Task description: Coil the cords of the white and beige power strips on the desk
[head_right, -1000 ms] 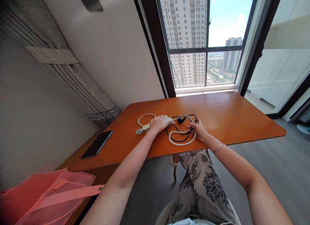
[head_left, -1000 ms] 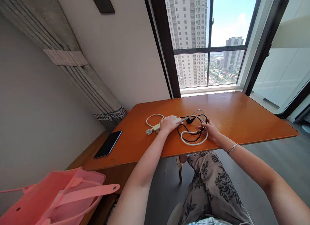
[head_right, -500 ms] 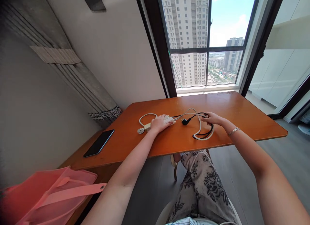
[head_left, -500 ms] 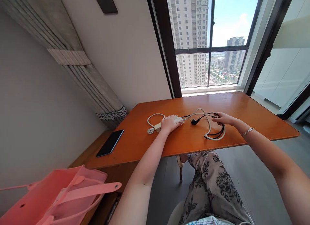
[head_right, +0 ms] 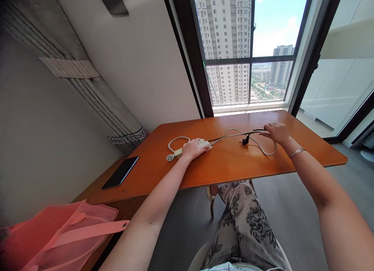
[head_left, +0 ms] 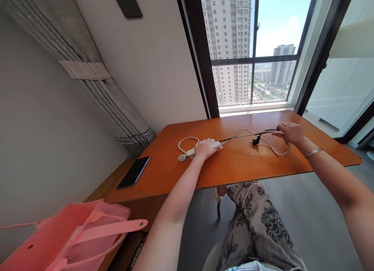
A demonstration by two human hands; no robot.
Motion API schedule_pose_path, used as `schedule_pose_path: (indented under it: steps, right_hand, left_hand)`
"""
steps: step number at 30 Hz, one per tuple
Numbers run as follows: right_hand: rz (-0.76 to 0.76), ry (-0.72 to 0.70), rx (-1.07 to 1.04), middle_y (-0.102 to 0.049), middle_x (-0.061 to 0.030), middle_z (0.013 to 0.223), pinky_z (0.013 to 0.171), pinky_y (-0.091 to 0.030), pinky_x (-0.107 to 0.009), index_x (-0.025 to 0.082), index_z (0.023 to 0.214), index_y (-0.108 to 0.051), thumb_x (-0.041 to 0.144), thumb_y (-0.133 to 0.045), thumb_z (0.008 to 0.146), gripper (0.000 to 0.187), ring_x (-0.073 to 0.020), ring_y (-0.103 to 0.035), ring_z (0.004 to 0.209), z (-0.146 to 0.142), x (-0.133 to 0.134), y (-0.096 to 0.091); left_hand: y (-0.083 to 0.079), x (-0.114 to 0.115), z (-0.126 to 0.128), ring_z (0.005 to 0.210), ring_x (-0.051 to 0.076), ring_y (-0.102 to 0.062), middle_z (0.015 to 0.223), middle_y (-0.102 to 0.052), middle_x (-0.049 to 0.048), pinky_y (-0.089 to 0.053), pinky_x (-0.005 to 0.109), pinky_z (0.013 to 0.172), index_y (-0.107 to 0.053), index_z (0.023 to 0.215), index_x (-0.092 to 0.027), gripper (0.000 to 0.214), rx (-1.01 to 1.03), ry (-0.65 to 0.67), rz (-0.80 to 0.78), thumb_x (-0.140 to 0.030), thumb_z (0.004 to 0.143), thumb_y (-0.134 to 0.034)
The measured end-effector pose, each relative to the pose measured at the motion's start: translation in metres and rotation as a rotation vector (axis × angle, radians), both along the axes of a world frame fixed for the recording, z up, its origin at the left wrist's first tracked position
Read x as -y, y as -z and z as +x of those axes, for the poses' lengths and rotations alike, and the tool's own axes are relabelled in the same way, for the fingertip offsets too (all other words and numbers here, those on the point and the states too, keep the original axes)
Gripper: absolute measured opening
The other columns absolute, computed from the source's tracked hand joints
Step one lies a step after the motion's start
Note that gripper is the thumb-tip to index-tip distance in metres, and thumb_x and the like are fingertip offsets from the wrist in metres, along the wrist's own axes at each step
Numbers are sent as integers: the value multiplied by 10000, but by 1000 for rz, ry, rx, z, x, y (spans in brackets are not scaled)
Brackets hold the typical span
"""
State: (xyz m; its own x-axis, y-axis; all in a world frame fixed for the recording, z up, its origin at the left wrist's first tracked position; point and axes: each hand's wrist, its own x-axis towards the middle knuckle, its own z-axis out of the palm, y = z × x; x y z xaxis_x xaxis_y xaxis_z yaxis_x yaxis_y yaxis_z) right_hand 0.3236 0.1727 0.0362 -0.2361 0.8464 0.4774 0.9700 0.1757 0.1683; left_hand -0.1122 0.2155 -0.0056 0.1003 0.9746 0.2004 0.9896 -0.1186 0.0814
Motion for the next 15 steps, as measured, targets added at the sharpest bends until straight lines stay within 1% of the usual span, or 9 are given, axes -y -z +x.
schedule_pose_path:
  steps: [2, 4, 6, 8, 12, 13, 15]
  right_hand:
    - [26, 12, 39, -701, -134, 866, 638, -258, -312, 178, 884, -692, 532, -435, 987, 449, -249, -600, 864, 11, 6, 1]
    - [18, 43, 45, -695, -136, 851, 637, -251, -316, 176, 847, -692, 534, -421, 987, 470, -251, -590, 854, 26, 13, 4]
    - [18, 99, -16, -692, -145, 854, 629, -241, -320, 175, 821, -694, 544, -417, 982, 489, -258, -580, 843, 42, 18, 8]
    - [40, 214, -175, -686, -162, 858, 621, -229, -326, 172, 812, -701, 558, -425, 972, 501, -260, -565, 804, 57, 21, 11]
    - [92, 604, -740, -663, -190, 788, 629, -238, -358, 142, 840, -735, 538, -482, 955, 484, -235, -489, 677, 82, 24, 7]
    - [106, 662, -834, -658, -196, 775, 632, -248, -365, 124, 865, -741, 525, -459, 967, 501, -231, -473, 662, 87, 25, 5]
    - [138, 701, -915, -651, -194, 760, 633, -272, -368, 90, 925, -741, 507, -377, 995, 558, -225, -460, 642, 95, 27, 3]
  left_hand:
    - [0, -1, -1, 1202, 309, -594, 1252, -676, 123, -433, 380, 968, -587, 1220, -238, 639, 2, -11, -4, -717, 799, -558]
    - [0, -2, -1, 1194, 316, -600, 1244, -678, 136, -437, 385, 962, -589, 1216, -220, 650, 1, -18, -6, -717, 799, -556]
    - [0, -3, -1, 1181, 322, -608, 1240, -678, 146, -443, 391, 957, -592, 1211, -206, 660, -1, -20, -4, -719, 798, -551]
    - [0, -3, -1, 1172, 323, -615, 1233, -680, 150, -446, 394, 955, -592, 1209, -202, 666, -4, -24, -6, -722, 795, -551]
    - [0, -3, 0, 1181, 324, -615, 1235, -682, 151, -447, 390, 962, -587, 1225, -211, 685, -9, -35, -15, -735, 786, -547]
    - [-1, -4, 0, 1184, 326, -614, 1240, -680, 153, -447, 390, 964, -585, 1233, -209, 704, -9, -35, -19, -744, 776, -550]
    - [-3, -7, -2, 1198, 338, -607, 1258, -675, 159, -444, 400, 974, -587, 1242, -203, 737, 6, -29, -42, -766, 770, -529]
